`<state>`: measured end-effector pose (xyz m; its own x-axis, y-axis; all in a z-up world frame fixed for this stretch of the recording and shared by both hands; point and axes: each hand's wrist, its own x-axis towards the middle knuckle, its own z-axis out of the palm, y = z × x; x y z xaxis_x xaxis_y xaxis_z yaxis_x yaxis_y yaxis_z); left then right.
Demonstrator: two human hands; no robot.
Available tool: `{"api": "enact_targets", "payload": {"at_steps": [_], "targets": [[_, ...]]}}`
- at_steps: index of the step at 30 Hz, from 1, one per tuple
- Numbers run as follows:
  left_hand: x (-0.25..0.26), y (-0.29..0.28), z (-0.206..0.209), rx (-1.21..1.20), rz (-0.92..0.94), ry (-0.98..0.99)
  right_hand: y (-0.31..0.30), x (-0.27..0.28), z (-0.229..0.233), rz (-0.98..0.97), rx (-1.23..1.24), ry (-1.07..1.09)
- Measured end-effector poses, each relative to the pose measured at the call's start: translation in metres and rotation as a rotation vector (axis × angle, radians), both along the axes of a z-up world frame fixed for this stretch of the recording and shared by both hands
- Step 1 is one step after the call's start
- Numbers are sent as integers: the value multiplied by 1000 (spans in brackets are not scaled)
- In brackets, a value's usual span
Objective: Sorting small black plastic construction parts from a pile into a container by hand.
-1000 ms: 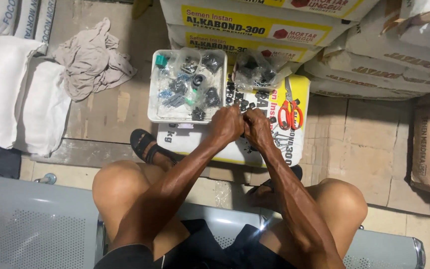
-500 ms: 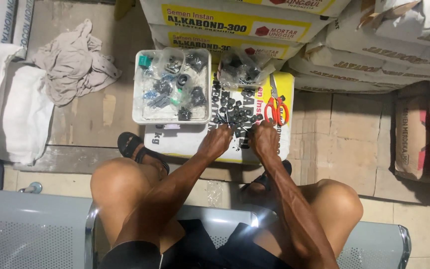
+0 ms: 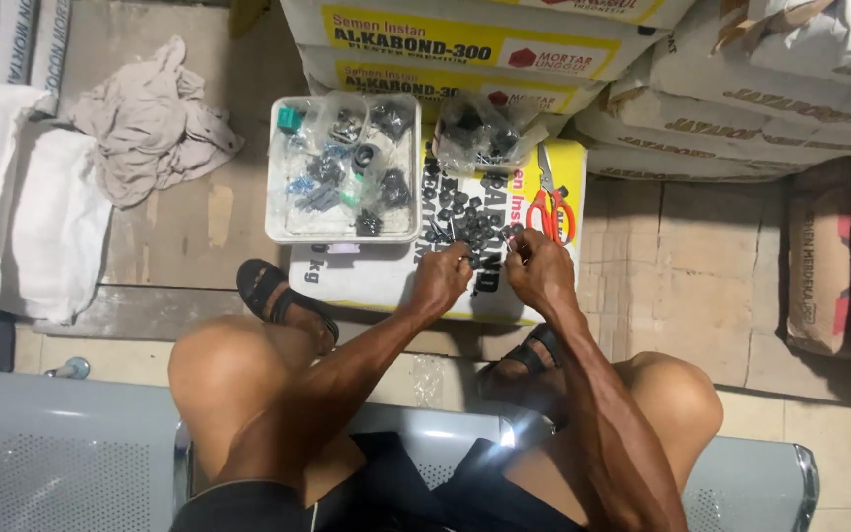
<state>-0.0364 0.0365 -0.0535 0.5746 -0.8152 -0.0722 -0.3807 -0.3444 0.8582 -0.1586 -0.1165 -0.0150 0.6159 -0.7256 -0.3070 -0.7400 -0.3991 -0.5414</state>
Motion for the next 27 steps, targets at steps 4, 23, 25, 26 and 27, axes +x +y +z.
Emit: {"api": "enact_targets", "payload": {"at_steps": [4,23,25,26,27], "targets": [[0,-11,19,-202,242,603,12,7,16,-33,66,-173],[17,-22,17,-425,308,729,27,21,0,38,-7,-376],[17,-21,18,-411,282,679,31,23,9,26,-10,-370],[16,-21,20,-407,270,641,34,24,15,47,-51,-325],[14,-20,22,-403,259,602,37,25,21,68,-92,-280]]}}
